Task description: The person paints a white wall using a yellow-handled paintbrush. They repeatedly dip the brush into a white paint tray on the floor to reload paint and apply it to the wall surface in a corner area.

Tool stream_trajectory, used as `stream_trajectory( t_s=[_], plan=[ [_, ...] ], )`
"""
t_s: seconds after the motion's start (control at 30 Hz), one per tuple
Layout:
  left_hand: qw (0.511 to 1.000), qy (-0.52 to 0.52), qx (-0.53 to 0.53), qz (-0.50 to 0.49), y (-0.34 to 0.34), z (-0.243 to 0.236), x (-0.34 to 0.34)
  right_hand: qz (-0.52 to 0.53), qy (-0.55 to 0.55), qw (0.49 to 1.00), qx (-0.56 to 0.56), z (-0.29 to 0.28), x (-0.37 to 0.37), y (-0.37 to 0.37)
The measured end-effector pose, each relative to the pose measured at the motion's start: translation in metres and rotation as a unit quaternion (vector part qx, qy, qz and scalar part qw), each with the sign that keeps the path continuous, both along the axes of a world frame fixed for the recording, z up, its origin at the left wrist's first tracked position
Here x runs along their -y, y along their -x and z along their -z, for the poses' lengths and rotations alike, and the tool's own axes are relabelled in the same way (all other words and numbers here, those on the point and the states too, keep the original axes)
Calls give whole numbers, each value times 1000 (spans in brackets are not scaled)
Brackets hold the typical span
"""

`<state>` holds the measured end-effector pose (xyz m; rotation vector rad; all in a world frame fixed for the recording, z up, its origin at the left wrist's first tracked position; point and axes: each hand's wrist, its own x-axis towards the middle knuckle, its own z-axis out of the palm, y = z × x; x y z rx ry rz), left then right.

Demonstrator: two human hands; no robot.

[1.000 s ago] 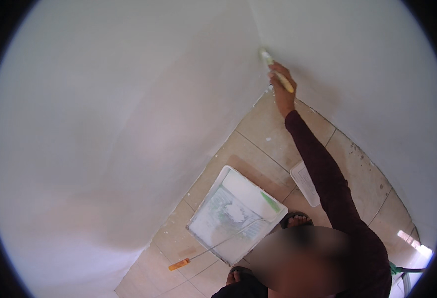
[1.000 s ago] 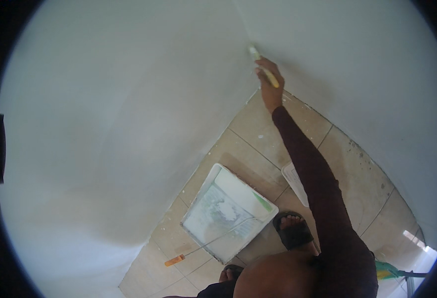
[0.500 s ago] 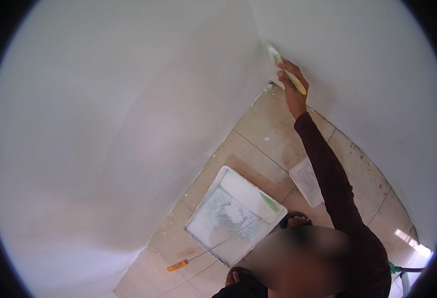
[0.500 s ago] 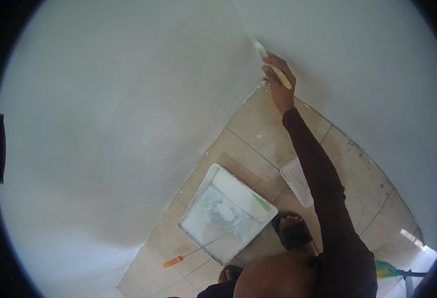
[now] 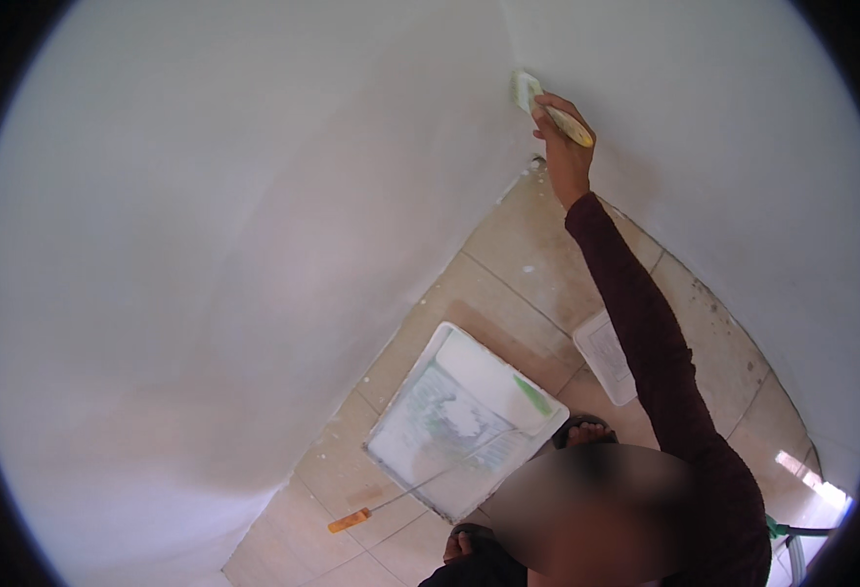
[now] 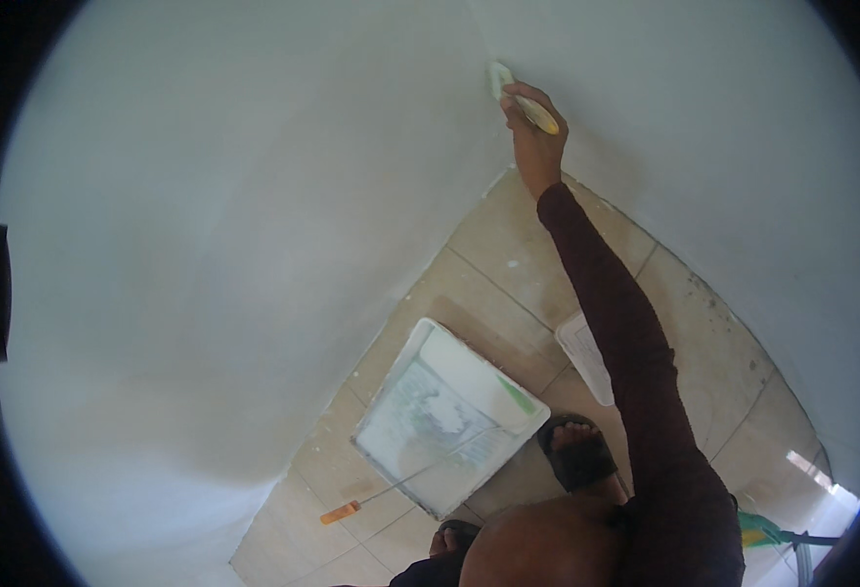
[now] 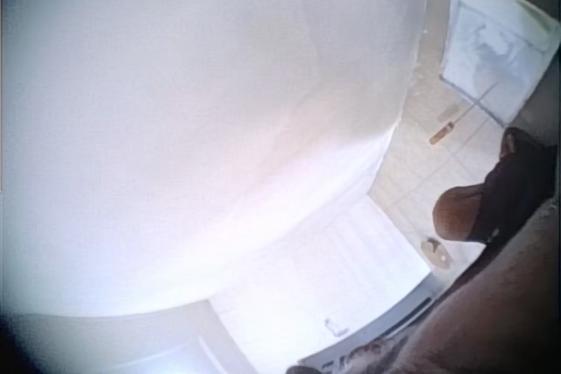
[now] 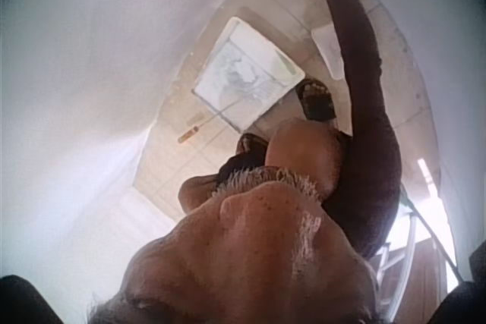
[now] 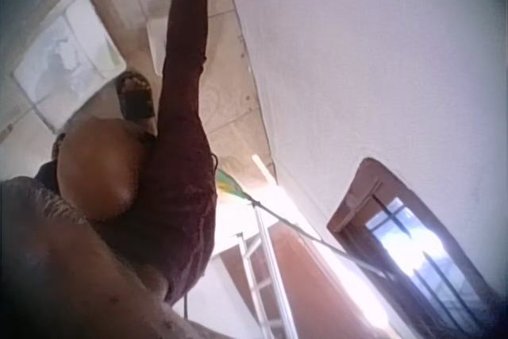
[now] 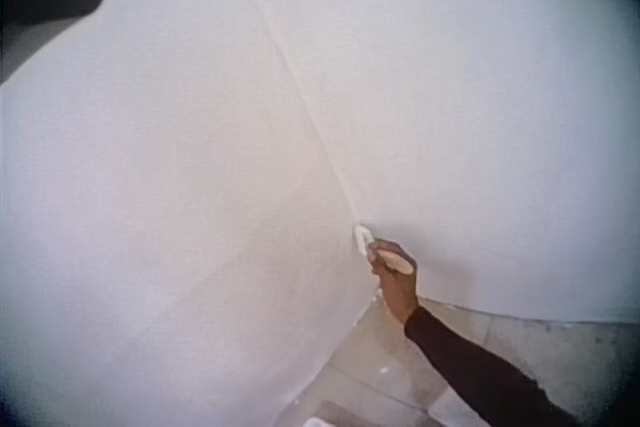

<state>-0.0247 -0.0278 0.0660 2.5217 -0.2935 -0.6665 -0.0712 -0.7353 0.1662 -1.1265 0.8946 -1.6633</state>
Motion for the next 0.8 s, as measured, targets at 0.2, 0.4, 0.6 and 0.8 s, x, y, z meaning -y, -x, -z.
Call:
stream_trajectory(
  t_s=[0.2, 0.4, 0.6, 0.8],
  plan=[
    [999, 40, 17, 24, -7, 36, -29, 41, 83, 995, -37, 19, 6, 16],
    [1000, -13, -7, 19, -2, 4, -4, -6, 5, 1000, 20, 43, -16, 9],
    [999, -16, -40, 33, -7, 5, -8, 35, 39, 998, -39, 85, -16, -23],
    [992, 87, -65, -66, 1, 36, -32, -35, 18, 999, -36, 78, -40, -19]
  ],
)
